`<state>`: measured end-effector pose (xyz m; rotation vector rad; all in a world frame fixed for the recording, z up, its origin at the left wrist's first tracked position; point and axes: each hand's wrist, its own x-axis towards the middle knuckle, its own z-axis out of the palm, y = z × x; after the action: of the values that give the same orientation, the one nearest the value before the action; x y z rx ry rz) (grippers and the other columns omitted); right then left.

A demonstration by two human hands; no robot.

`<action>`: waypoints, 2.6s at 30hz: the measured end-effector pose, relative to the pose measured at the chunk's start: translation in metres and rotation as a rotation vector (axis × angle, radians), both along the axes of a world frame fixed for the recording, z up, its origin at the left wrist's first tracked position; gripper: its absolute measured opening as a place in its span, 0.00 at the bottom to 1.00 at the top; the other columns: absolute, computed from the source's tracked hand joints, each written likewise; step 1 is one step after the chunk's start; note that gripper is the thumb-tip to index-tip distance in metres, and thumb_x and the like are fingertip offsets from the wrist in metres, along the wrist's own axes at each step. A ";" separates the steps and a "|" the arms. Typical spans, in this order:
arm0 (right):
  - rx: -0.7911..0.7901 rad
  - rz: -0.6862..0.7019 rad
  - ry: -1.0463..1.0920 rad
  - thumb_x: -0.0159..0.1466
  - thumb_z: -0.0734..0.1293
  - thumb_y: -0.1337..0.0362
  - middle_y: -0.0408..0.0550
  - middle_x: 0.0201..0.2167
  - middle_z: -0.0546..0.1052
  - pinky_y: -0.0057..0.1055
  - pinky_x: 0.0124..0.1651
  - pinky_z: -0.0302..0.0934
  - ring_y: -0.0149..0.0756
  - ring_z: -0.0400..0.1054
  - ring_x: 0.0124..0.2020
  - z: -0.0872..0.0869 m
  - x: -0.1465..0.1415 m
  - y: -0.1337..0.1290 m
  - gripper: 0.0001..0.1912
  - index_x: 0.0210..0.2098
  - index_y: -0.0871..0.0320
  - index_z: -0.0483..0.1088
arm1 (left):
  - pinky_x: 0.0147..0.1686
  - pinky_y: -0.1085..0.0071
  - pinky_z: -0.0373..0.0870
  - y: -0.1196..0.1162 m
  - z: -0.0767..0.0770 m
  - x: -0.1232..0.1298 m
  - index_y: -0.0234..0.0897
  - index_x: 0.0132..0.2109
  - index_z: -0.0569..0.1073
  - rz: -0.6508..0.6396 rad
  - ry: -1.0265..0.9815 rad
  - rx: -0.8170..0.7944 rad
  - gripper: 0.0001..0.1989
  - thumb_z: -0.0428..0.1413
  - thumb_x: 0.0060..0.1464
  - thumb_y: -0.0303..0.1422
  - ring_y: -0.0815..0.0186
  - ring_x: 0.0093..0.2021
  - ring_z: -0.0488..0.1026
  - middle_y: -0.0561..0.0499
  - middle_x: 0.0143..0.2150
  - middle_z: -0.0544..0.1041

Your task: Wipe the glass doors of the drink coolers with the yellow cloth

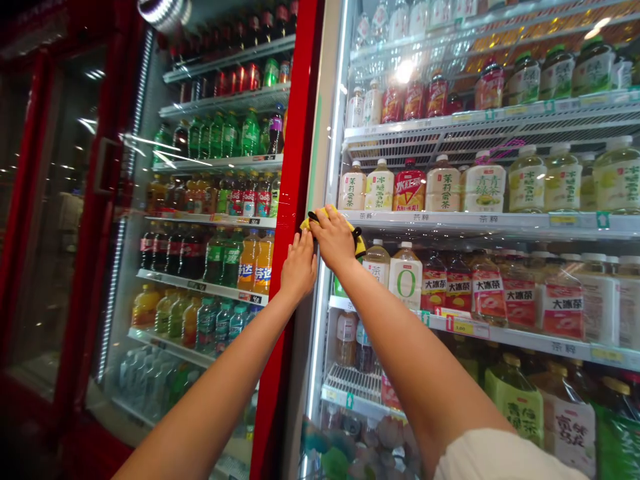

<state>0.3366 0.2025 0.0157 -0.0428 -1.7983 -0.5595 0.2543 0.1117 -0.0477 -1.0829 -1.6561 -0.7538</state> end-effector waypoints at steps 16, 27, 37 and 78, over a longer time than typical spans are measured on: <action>0.068 -0.027 -0.039 0.72 0.62 0.65 0.48 0.66 0.71 0.51 0.70 0.56 0.49 0.60 0.70 -0.041 0.005 -0.003 0.15 0.53 0.52 0.77 | 0.72 0.48 0.53 -0.003 -0.047 0.002 0.29 0.74 0.53 0.052 -0.012 -0.022 0.30 0.43 0.67 0.27 0.52 0.77 0.47 0.37 0.75 0.57; 0.110 -0.046 -0.088 0.72 0.63 0.67 0.50 0.67 0.70 0.55 0.70 0.56 0.51 0.61 0.70 -0.067 0.025 0.008 0.15 0.54 0.53 0.77 | 0.72 0.48 0.53 0.006 -0.086 0.012 0.25 0.74 0.52 0.054 -0.032 -0.039 0.31 0.44 0.66 0.25 0.51 0.77 0.47 0.35 0.76 0.54; 0.197 0.008 -0.122 0.71 0.64 0.66 0.52 0.69 0.67 0.47 0.71 0.57 0.46 0.58 0.71 -0.157 0.044 0.018 0.16 0.57 0.55 0.74 | 0.71 0.49 0.57 0.010 -0.169 0.029 0.27 0.75 0.46 0.038 -0.035 -0.020 0.33 0.41 0.65 0.23 0.52 0.76 0.49 0.33 0.74 0.57; 0.082 -0.242 0.152 0.70 0.63 0.71 0.49 0.68 0.68 0.54 0.73 0.49 0.47 0.54 0.73 -0.126 0.186 0.103 0.23 0.62 0.48 0.71 | 0.74 0.50 0.49 0.079 -0.098 0.135 0.29 0.76 0.41 -0.237 0.238 -0.171 0.36 0.46 0.66 0.28 0.55 0.77 0.43 0.37 0.77 0.49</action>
<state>0.5224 0.3058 -0.1105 -0.2429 -1.6305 -0.7808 0.3895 0.1903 -0.1456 -1.4507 -1.4242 -0.6120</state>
